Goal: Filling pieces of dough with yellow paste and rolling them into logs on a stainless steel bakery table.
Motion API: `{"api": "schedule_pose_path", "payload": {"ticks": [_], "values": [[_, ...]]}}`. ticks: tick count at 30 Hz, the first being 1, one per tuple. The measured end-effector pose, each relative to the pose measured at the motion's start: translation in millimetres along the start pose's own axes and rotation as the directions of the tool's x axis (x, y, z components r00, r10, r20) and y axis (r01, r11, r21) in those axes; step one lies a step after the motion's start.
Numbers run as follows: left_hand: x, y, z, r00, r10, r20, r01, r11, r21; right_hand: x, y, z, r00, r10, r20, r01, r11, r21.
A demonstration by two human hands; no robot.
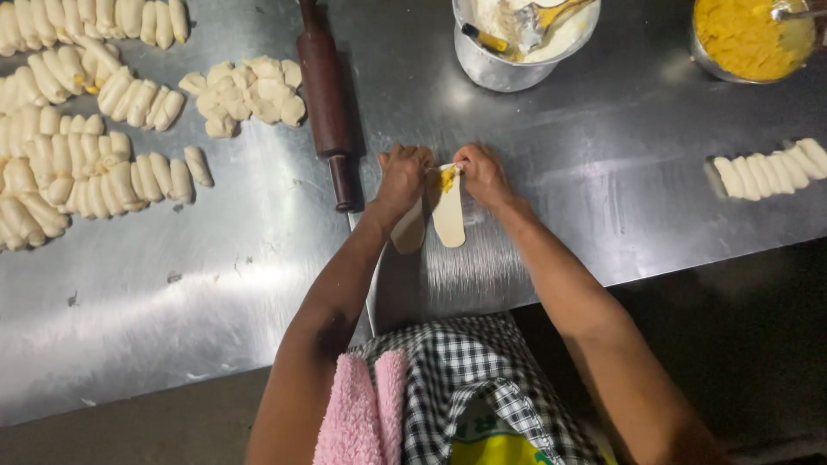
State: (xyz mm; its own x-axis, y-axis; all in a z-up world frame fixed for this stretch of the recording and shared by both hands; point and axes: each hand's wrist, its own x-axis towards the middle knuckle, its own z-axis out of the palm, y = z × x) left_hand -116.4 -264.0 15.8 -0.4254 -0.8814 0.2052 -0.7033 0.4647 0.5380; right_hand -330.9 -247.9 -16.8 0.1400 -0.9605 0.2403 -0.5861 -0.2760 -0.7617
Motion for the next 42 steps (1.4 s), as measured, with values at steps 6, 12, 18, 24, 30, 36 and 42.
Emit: {"api": "schedule_pose_path", "payload": {"ticks": [6, 12, 18, 24, 30, 36, 42], "values": [[-57.4, 11.4, 0.8, 0.95, 0.302, -0.08, -0.268, 0.92, 0.285, -46.0, -10.4, -16.6, 0.859, -0.486, 0.16, 0.512, 0.819, -0.259], [-68.3, 53.3, -7.7, 0.991, 0.121, -0.057, -0.097, 0.94, 0.326, -62.3, 10.6, -21.0, 0.929, -0.307, 0.209, 0.344, 0.922, -0.178], [-51.7, 44.8, 19.1, 0.959, -0.103, -0.264, 0.17, 0.954, 0.246, -26.8, -31.8, -32.1, 0.996, -0.016, 0.084, 0.012, 0.999, 0.047], [-43.9, 45.4, 37.5, 0.959, -0.242, -0.149, 0.269, 0.941, 0.204, -31.5, -22.4, -7.4, 0.993, 0.091, 0.081, -0.099, 0.99, 0.103], [-60.3, 82.2, 41.3, 0.897, -0.327, -0.297, 0.36, 0.931, 0.063, -65.0, -24.1, 23.4, 0.938, 0.31, -0.153, -0.271, 0.935, 0.228], [-75.7, 97.7, 34.4, 0.905, -0.339, -0.258, 0.364, 0.93, 0.055, -84.0, -48.8, 15.0, 0.95, 0.238, -0.2, -0.201, 0.961, 0.188], [-79.6, 105.9, 20.0, 0.938, -0.249, -0.24, 0.295, 0.938, 0.182, -96.8, -43.7, 29.8, 0.963, -0.044, -0.267, 0.028, 0.998, -0.061]]}}
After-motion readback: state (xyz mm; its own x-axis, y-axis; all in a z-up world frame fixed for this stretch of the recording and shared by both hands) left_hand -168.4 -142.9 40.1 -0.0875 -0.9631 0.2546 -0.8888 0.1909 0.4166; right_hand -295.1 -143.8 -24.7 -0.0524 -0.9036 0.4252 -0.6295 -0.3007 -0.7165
